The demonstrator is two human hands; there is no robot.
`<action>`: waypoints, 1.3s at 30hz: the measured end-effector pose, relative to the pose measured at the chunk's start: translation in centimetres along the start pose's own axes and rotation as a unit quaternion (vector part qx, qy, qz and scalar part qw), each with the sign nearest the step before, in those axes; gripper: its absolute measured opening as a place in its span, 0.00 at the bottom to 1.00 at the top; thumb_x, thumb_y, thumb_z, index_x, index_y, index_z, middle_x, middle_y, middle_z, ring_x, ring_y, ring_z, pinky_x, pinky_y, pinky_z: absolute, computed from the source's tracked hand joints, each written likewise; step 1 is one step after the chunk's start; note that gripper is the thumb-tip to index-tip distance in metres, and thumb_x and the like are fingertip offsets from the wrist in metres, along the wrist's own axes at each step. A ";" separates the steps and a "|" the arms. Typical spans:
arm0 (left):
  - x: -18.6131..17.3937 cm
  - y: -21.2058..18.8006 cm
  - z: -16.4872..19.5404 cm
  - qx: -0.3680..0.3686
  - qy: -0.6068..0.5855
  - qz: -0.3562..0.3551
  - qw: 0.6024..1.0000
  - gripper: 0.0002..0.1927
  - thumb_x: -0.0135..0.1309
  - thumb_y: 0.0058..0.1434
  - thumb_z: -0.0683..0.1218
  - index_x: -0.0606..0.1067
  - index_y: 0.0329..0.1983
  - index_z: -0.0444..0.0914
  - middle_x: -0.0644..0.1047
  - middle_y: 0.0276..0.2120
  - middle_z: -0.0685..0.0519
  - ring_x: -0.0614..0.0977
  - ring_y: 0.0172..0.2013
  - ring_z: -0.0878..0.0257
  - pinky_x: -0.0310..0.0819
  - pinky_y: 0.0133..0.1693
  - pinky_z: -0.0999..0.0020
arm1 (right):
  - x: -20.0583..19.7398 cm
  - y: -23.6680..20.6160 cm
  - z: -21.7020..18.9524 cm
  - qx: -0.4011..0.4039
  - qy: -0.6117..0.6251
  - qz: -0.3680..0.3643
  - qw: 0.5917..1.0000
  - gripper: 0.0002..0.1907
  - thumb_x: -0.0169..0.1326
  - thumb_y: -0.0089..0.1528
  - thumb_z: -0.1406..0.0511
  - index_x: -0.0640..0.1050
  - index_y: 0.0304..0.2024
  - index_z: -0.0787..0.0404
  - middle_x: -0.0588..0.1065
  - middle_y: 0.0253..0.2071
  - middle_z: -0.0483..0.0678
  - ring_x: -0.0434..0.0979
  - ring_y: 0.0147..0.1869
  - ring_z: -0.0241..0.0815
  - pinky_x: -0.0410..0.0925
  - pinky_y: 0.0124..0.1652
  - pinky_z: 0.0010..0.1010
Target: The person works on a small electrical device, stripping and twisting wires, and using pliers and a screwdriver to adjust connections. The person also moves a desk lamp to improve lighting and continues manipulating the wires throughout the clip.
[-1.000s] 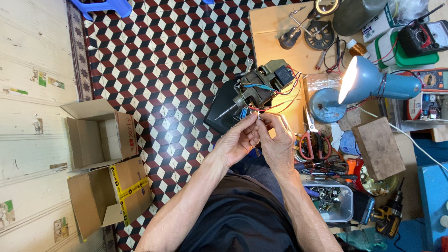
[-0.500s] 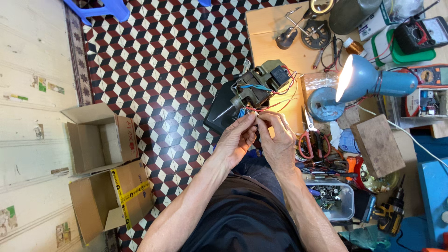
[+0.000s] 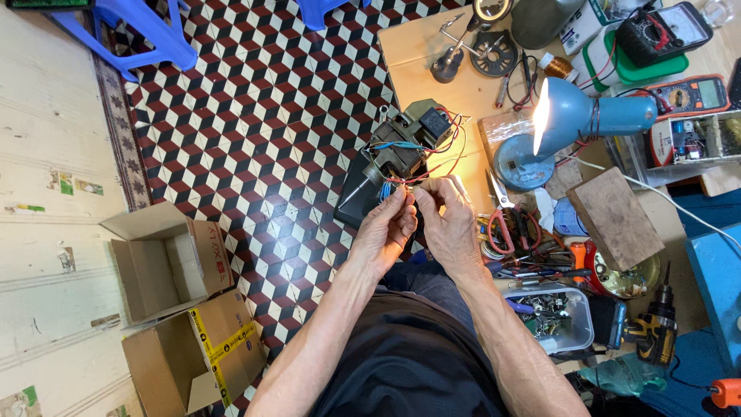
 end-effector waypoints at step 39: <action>12.4 -9.8 9.6 0.483 0.705 -0.041 0.518 0.07 0.59 0.64 0.37 0.78 0.45 0.36 0.80 0.35 0.49 0.84 0.34 0.56 0.79 0.35 0.65 | 5.3 1.1 7.1 0.266 0.119 -0.159 0.943 0.12 0.53 0.64 0.60 0.78 0.36 0.63 0.75 0.24 0.45 0.70 0.22 0.32 0.63 0.23 0.24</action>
Point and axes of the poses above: each hand's wrist, its own y-axis towards the middle knuckle, its own x-axis out of the palm, z = x × y, the point moved 8 cm from there along y, towards the middle knuckle
